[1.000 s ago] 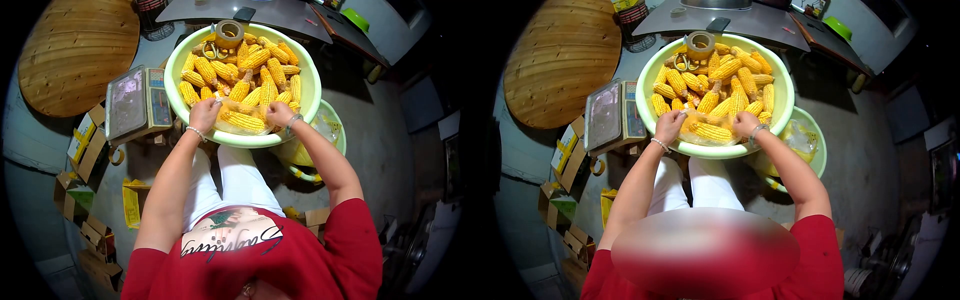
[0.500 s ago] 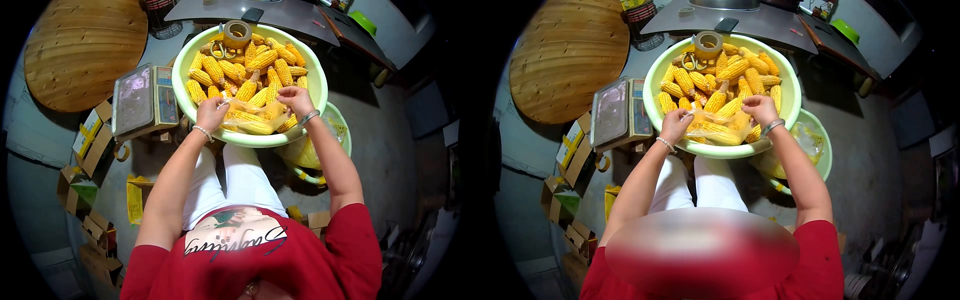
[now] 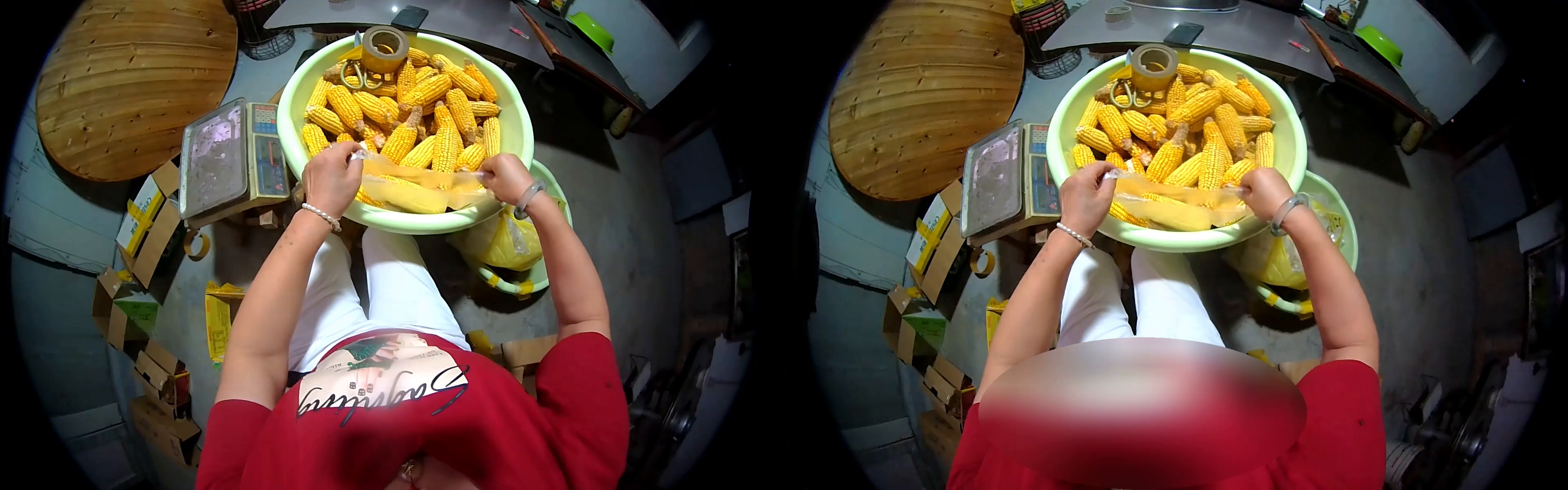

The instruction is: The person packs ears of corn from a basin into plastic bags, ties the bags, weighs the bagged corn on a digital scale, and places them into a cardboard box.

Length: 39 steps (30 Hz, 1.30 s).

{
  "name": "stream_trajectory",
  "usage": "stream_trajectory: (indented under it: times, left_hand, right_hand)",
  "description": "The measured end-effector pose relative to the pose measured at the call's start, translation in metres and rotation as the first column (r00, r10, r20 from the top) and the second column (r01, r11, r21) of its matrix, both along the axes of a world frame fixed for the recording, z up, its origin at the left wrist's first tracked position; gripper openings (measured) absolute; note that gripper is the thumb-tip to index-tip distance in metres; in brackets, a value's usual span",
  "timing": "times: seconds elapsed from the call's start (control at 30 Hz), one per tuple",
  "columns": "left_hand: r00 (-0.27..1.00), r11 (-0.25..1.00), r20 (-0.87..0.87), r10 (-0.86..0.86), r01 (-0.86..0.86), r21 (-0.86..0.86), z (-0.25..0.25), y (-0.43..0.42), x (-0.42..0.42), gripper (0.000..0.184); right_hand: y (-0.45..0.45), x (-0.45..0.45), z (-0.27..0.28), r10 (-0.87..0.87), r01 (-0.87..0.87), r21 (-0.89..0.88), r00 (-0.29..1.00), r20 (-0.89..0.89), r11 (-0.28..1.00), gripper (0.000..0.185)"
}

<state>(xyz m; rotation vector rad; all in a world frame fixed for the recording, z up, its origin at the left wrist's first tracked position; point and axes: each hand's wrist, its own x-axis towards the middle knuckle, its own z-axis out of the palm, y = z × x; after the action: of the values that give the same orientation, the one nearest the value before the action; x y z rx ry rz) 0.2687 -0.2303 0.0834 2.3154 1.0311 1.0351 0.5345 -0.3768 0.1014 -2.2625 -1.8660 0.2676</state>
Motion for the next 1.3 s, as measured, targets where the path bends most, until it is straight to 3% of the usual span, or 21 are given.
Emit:
stream_trajectory:
  times: [0.03, 0.07, 0.13, 0.27, 0.33, 0.43, 0.57, 0.63, 0.77, 0.93, 1.13, 1.3]
  left_hand:
    - [1.000, 0.994, 0.013, 0.011, -0.012, 0.113, 0.002, -0.002, 0.001, 0.016]
    - [0.999, 0.993, 0.049, -0.010, 0.004, 0.121, 0.004, -0.002, 0.002, 0.016]
    - [0.991, 0.989, 0.124, -0.051, 0.032, 0.146, 0.011, 0.003, 0.007, 0.018]
    - [0.996, 0.987, 0.052, -0.079, 0.085, -0.137, 0.030, 0.004, 0.012, 0.016]
    - [0.994, 0.928, 0.060, -0.096, 0.111, -0.356, 0.033, 0.009, 0.014, 0.015]
    - [0.876, 0.691, 0.478, -0.062, 0.383, -0.613, 0.030, 0.022, 0.017, 0.018]
    - [0.769, 0.556, 0.637, 0.048, 0.510, -0.657, 0.066, 0.014, 0.007, 0.017]
    - [0.768, 0.519, 0.640, 0.032, 0.534, -0.667, 0.068, 0.016, 0.004, 0.017]
    - [0.801, 0.453, 0.598, 0.034, 0.521, -0.723, 0.052, 0.014, 0.008, 0.014]
    - [0.831, 0.463, 0.556, 0.028, 0.482, -0.743, 0.052, 0.007, 0.015, 0.012]
    - [0.849, 0.438, 0.524, -0.065, 0.496, -0.749, 0.060, 0.000, 0.022, 0.013]
    - [0.809, 0.357, 0.575, -0.123, 0.576, -0.735, 0.058, -0.013, 0.040, 0.012]
  right_hand:
    - [0.001, 0.001, -0.002, -0.060, 0.068, 0.033, 0.978, -0.201, 0.997, 0.016]
    - [0.005, 0.003, -0.006, -0.109, 0.140, 0.050, 0.912, -0.396, 0.989, 0.016]
    - [0.013, 0.002, -0.010, -0.159, 0.280, 0.037, 0.645, -0.748, 0.959, 0.016]
    - [0.020, -0.018, 0.022, -0.173, 0.346, -0.070, 0.277, -0.945, 0.936, 0.016]
    - [0.026, -0.017, 0.027, -0.157, 0.315, -0.076, 0.241, -0.958, 0.946, 0.017]
    - [0.032, -0.022, 0.041, -0.086, 0.309, -0.005, 0.249, -0.965, 0.951, 0.017]
    - [0.037, -0.033, 0.068, 0.067, 0.265, 0.132, 0.239, -0.969, 0.955, 0.013]
    - [0.041, -0.034, 0.070, 0.140, 0.255, 0.188, 0.195, -0.971, 0.949, 0.014]
    - [0.054, -0.021, 0.052, -0.082, 0.338, -0.007, 0.205, -0.975, 0.941, 0.013]
    - [0.049, -0.021, 0.044, -0.099, 0.371, -0.051, 0.110, -0.989, 0.927, 0.020]
    - [0.037, -0.016, 0.043, -0.022, 0.353, 0.043, 0.177, -0.984, 0.935, 0.038]
    - [0.035, -0.022, 0.043, -0.038, 0.317, 0.043, 0.247, -0.968, 0.948, 0.035]
